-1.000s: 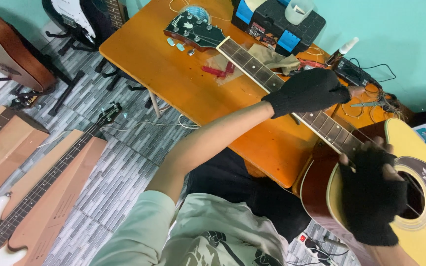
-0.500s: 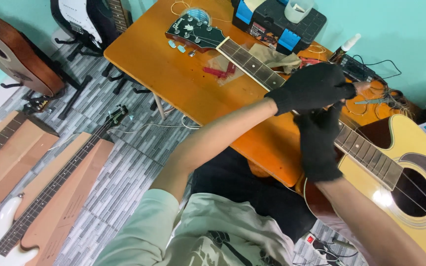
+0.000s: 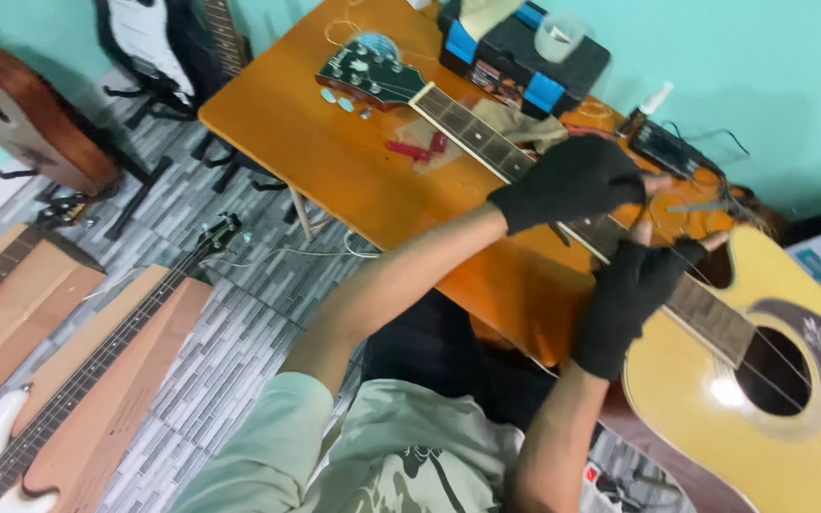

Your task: Checking the alignment and tension of guitar strings by adjusting tuning pegs and threading a string through the bridge.

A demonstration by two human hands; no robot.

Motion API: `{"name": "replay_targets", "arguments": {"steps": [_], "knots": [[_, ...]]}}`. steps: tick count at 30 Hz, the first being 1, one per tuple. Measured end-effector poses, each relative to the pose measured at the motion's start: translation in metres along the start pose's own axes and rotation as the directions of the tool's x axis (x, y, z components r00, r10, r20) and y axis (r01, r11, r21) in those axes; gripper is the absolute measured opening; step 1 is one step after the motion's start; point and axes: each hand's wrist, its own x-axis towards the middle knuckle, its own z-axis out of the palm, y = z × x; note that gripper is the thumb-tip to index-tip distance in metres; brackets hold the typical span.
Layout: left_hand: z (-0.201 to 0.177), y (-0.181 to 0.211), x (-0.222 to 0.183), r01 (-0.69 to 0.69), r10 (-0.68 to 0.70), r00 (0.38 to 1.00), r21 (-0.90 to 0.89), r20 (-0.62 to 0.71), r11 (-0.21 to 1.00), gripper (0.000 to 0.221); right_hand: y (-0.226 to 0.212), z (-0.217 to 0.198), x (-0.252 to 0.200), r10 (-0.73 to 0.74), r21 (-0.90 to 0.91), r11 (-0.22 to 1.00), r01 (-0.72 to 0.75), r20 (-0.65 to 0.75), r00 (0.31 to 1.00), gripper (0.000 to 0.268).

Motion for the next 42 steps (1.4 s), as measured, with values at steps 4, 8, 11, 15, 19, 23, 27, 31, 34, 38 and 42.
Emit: {"name": "replay_targets", "arguments": {"steps": [4,8,11,15,19,23,27,31,34,38,42], "knots": [[-0.04,-0.021,-0.027,-0.105,0.124,0.969,0.1,-0.211,0.989,0.034,0.039,-0.02,0.033,-0.075,0.03,0.997,0.073,0.098,0.992,0.044],[-0.11,-0.053,-0.109,-0.068,-0.045,0.732,-0.139,-0.68,0.988,0.03,0.069,-0.029,0.047,-0.101,0.057,0.994,0.093,0.159,0.982,0.046],[-0.166,-0.147,-0.165,0.536,0.031,0.491,0.33,-0.871,0.777,0.021,0.076,-0.024,0.057,-0.132,0.096,0.989,0.114,0.202,0.971,0.045],[-0.193,-0.198,-0.191,0.528,0.016,0.641,0.455,-0.768,0.717,0.029,0.083,-0.024,0.052,-0.176,0.134,0.98,0.146,0.25,0.952,0.044],[-0.193,-0.223,-0.19,0.479,0.168,0.796,0.775,-0.581,0.411,0.038,0.088,-0.025,0.057,-0.239,0.155,0.967,0.201,0.286,0.928,0.044],[-0.189,-0.268,-0.202,0.396,0.168,0.893,0.907,-0.416,0.143,0.031,0.092,-0.028,0.053,-0.294,0.167,0.953,0.252,0.314,0.903,0.043],[-0.21,-0.249,-0.192,0.283,0.172,0.946,0.959,-0.274,-0.028,0.023,0.096,-0.031,0.05,-0.32,0.17,0.946,0.276,0.351,0.88,0.043],[-0.227,-0.256,-0.19,0.029,0.199,0.98,0.992,-0.004,-0.122,0.009,0.099,-0.033,0.042,-0.357,0.186,0.933,0.308,0.374,0.856,0.043],[-0.228,-0.269,-0.194,0.002,0.155,0.988,0.998,-0.012,0.062,0.017,0.097,-0.031,0.035,-0.395,0.211,0.918,0.337,0.389,0.833,0.043],[-0.215,-0.248,-0.183,0.219,0.015,0.922,0.551,-0.388,0.805,0.037,0.091,-0.029,0.042,-0.455,0.258,0.889,0.379,0.395,0.798,0.044],[-0.212,-0.229,-0.17,0.501,-0.876,0.47,-0.783,-0.111,0.368,0.037,0.062,-0.023,0.02,-0.402,0.167,0.916,0.365,0.396,0.825,0.045]]}}
